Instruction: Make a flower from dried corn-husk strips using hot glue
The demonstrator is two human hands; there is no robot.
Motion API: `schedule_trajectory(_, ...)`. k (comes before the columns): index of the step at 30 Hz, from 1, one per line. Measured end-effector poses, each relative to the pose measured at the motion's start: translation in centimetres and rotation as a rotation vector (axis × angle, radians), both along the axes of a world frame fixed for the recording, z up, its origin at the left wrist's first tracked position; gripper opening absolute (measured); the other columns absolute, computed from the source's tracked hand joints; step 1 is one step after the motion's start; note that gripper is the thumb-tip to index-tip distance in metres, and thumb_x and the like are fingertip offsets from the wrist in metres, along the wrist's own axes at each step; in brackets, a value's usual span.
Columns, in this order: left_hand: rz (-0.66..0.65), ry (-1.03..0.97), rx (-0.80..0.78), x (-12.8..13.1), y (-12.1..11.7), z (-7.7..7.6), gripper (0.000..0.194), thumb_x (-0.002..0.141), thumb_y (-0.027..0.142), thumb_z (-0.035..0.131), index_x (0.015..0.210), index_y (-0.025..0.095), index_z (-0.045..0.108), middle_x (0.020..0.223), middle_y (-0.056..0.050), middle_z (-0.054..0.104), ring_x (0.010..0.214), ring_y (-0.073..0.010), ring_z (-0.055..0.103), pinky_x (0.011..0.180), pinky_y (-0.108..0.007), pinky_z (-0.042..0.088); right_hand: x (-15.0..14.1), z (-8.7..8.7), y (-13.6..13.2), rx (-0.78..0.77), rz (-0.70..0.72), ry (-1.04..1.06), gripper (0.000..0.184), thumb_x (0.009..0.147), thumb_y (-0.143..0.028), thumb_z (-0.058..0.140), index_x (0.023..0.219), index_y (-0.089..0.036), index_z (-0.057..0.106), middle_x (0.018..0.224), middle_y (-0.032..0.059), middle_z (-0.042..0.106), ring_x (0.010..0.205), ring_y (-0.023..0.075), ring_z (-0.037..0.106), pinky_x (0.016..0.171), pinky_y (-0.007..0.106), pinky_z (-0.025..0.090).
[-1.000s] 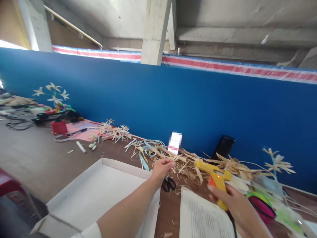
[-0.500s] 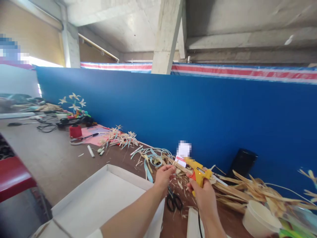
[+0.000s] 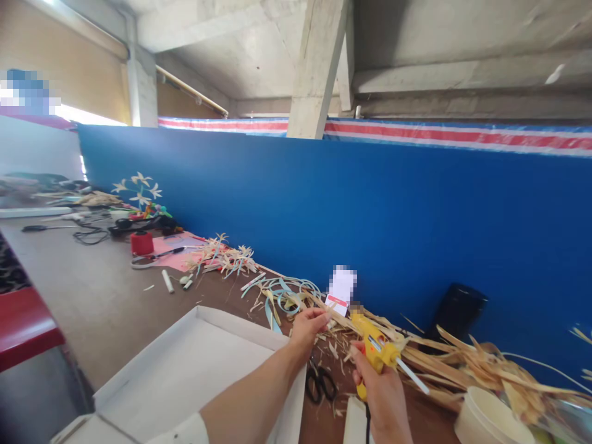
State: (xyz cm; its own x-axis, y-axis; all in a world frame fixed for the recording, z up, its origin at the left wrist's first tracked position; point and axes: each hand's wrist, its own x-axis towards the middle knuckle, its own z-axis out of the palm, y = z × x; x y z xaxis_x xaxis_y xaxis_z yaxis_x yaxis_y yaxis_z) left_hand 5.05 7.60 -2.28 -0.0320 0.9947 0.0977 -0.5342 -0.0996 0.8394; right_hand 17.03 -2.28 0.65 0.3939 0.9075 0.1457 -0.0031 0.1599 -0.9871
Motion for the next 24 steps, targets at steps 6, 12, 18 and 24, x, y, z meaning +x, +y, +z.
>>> schedule_trajectory(6,0.003,0.067,0.020,0.00,-0.17,-0.19,0.032,0.055,0.039,0.075,0.069,0.011,0.065,0.061,-0.001,0.059,0.052,-0.0081,0.050,0.058,-0.022,0.041,-0.33,-0.20,-0.14,-0.073,-0.125,-0.313,0.044,0.059,-0.052,0.068,0.081,-0.014,0.066,0.048,-0.0011,0.053,0.041,0.0139,0.046,0.041,0.027,0.038)
schedule_trajectory(12,0.022,0.133,0.037,-0.01,-0.16,-0.29,0.033,0.057,0.041,0.073,0.071,0.012,0.066,0.061,-0.001,0.059,0.053,-0.0083,0.050,0.058,-0.022,0.041,0.15,-0.27,0.10,-0.100,-0.062,-0.441,0.038,0.061,-0.050,0.067,0.077,-0.015,0.068,0.052,0.0027,0.060,0.052,0.0204,0.057,0.051,0.029,0.043)
schedule_trajectory(18,0.033,0.149,0.049,0.01,-0.15,-0.35,0.035,0.057,0.042,0.073,0.072,0.012,0.066,0.061,-0.001,0.059,0.054,-0.0092,0.050,0.058,-0.023,0.041,0.41,-0.55,0.37,-0.084,-0.062,-0.491,0.036,0.061,-0.048,0.066,0.077,-0.016,0.069,0.068,0.0051,0.068,0.071,0.0247,0.062,0.064,0.030,0.046)
schedule_trajectory(24,0.021,0.132,0.041,-0.11,-0.79,0.51,0.027,0.058,0.035,0.072,0.070,0.012,0.065,0.060,-0.001,0.059,0.053,-0.0084,0.048,0.057,-0.022,0.038,0.34,-0.59,0.32,-0.087,-0.068,-0.505,0.036,0.063,-0.049,0.065,0.078,-0.016,0.068,0.070,0.0060,0.068,0.073,0.0255,0.063,0.064,0.031,0.046)
